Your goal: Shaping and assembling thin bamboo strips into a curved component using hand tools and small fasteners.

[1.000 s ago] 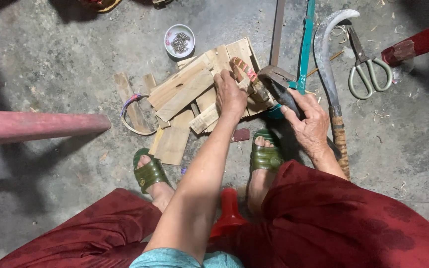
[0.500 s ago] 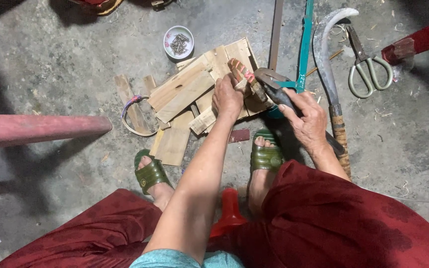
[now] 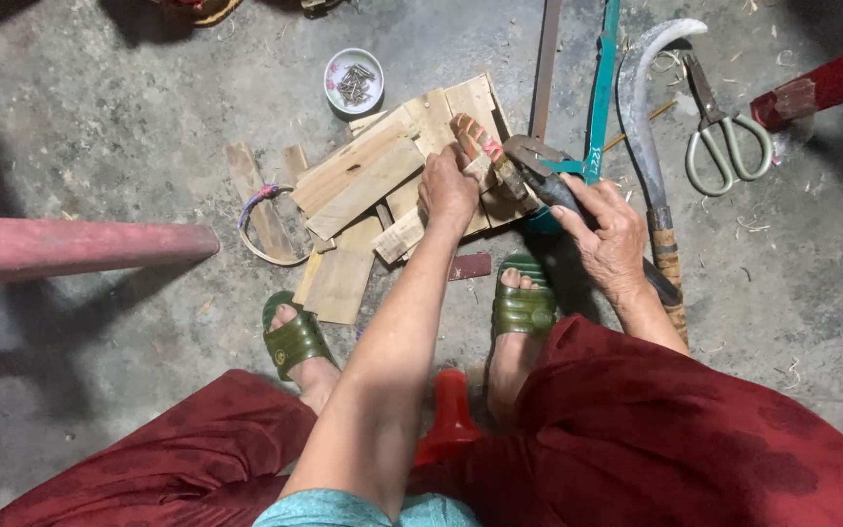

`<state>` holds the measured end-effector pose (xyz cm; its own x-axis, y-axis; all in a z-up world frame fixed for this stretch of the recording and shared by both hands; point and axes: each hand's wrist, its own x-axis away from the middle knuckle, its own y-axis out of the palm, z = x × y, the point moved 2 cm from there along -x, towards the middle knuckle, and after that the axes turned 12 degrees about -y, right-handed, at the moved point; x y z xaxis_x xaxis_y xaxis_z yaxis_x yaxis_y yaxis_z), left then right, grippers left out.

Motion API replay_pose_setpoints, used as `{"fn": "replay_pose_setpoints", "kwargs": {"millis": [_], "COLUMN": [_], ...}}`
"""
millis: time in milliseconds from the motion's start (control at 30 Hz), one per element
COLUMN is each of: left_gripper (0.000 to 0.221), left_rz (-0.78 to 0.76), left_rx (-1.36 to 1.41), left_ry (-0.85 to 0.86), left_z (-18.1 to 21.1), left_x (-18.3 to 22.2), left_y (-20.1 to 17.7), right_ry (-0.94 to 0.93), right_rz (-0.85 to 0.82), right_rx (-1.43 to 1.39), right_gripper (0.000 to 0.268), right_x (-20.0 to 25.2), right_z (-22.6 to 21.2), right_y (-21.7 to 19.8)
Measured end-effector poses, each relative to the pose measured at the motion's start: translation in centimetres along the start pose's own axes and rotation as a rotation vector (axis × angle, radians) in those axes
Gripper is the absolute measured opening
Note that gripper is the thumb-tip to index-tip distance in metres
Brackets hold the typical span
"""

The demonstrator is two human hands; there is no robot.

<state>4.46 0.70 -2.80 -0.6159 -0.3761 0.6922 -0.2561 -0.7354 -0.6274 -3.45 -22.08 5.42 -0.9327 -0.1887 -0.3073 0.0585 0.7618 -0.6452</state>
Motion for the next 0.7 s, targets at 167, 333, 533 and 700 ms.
{"fn": "replay_pose_setpoints", "kwargs": {"millis": [167, 333, 533, 700], "left_gripper": [0.015, 0.014, 0.016, 0.016], "left_rz": [-0.029, -0.022, -0.022, -0.016], "left_rx": [0.012, 0.019, 0.02, 0.007], "left_ry": [-0.019, 0.005, 0.022, 0.018], "left_z": [0.4, 0.8, 1.3, 0.7], "left_x": [0.0, 1.1, 1.9, 0.7], "left_y": [-0.2, -0.7, -1.5, -0.8], "right_ry": [0.015, 0.011, -0.013, -0.047], "right_rz": [0.043, 0.032, 0.059, 0.004], "right_rx": [-0.062, -0.058, -0.08, -0.044], "right_gripper": [0.038, 0.039, 0.04, 0.039], "right_x": [0.3, 0.3, 0.3, 0.1], "right_z": [-0.1, 0.6, 0.3, 1.5], "right_y": [0.0, 1.1, 0.2, 0.9]}}
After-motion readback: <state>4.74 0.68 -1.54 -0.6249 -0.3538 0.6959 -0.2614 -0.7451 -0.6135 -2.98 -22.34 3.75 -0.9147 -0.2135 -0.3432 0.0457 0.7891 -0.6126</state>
